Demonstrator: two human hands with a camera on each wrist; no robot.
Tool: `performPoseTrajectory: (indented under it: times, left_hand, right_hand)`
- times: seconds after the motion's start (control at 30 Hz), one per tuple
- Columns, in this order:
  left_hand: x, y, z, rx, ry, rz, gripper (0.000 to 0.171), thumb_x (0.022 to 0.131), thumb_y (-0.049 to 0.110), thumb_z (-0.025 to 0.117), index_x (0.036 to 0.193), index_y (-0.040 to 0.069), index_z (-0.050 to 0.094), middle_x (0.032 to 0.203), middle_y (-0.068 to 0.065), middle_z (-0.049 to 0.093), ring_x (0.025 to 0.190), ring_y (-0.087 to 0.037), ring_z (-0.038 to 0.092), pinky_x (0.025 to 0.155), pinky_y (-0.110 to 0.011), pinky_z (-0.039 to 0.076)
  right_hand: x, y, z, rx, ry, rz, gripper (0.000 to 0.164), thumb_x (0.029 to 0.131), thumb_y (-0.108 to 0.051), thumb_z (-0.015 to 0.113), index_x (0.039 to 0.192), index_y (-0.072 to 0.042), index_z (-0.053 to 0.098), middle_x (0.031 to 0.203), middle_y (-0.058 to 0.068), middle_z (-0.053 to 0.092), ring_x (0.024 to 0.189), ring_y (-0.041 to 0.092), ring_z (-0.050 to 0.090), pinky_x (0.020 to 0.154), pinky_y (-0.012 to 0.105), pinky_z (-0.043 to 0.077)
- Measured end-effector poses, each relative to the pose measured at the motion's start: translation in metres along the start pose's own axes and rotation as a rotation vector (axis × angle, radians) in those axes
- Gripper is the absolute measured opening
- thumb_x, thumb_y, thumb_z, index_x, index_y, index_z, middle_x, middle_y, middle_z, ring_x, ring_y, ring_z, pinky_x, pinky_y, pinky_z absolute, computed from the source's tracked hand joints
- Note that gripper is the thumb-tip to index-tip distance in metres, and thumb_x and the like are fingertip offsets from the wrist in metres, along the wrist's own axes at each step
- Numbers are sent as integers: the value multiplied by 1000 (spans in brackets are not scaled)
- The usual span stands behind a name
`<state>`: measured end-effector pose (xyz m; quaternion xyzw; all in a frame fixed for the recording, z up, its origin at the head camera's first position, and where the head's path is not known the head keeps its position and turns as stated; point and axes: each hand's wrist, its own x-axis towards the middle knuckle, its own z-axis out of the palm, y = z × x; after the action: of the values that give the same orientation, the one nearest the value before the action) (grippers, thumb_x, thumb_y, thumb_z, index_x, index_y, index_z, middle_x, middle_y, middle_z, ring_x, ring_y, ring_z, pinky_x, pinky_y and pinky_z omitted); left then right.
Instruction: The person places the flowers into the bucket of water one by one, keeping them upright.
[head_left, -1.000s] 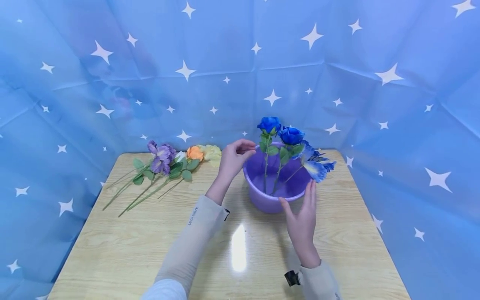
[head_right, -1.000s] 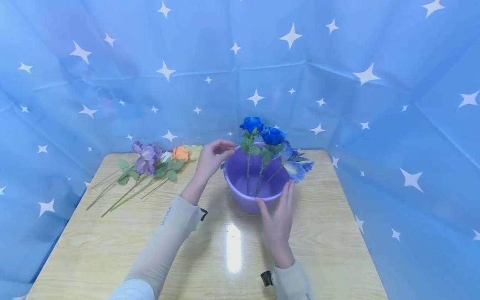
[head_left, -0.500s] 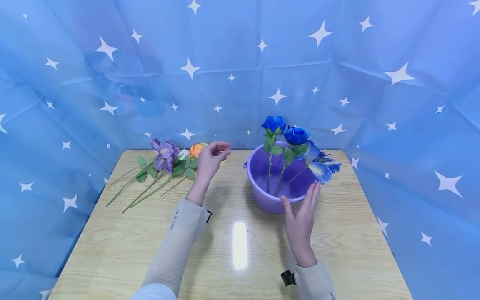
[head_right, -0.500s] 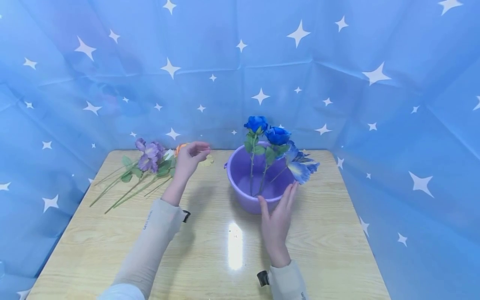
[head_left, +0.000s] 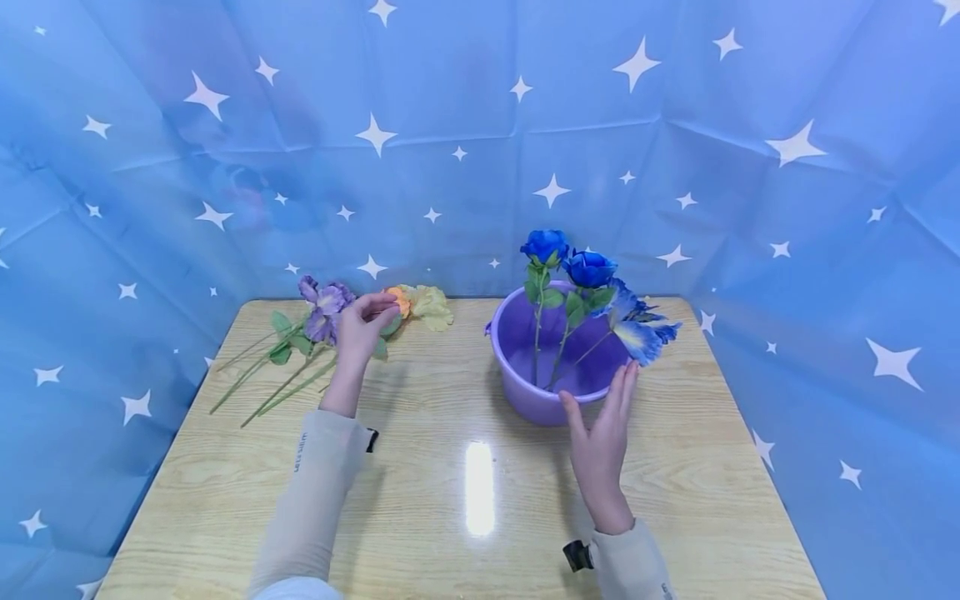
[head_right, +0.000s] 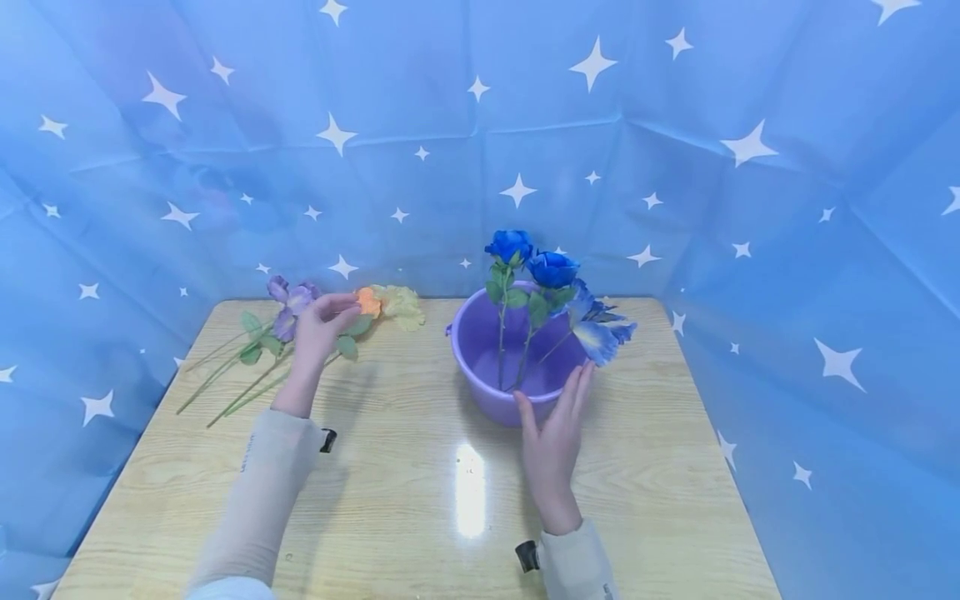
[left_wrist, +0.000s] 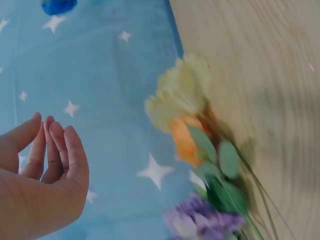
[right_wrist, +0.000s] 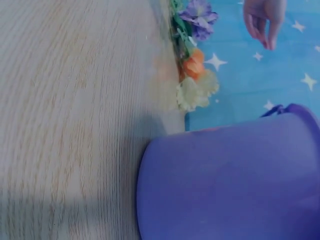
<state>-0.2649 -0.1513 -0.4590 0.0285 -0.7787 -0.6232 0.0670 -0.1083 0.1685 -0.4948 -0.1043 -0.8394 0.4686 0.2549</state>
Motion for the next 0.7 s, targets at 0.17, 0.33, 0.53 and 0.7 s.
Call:
performPoseTrajectory:
  times: [0.17, 0.33, 0.53, 0.7]
  left_hand:
    - [4, -19, -23, 16, 48, -14, 33, 92, 14, 72, 119, -4, 67, 103, -5, 73, 84, 5, 61, 78, -8, 49]
    - [7, -37, -46, 60, 93, -38, 31, 93, 18, 71, 117, -2, 69, 93, 18, 67, 84, 6, 60, 76, -10, 48]
    - [8, -58, -68, 89, 124, -118, 34, 95, 22, 69, 121, 0, 67, 89, 26, 64, 88, 8, 59, 82, -18, 51]
    - [6, -77, -81, 115, 128, -212, 34, 97, 23, 66, 125, 2, 65, 88, 26, 62, 90, 6, 58, 90, -23, 51]
  right_hand:
    - [0, 0, -1, 9, -3, -1, 92, 95, -33, 69, 158, 1, 11, 170, 7, -1, 157, 27, 3, 127, 49, 12]
    - [0, 0, -1, 17, -3, -4, 91, 94, -28, 70, 158, 1, 12, 170, 8, -1, 157, 27, 3, 127, 49, 12]
    - [0, 1, -2, 21, -6, -5, 92, 93, -26, 71, 158, 2, 13, 170, 7, 0, 157, 27, 4, 127, 50, 13]
    - [0, 0, -2, 25, -4, -3, 92, 92, -24, 72, 158, 1, 13, 170, 6, 0, 157, 27, 4, 127, 50, 13]
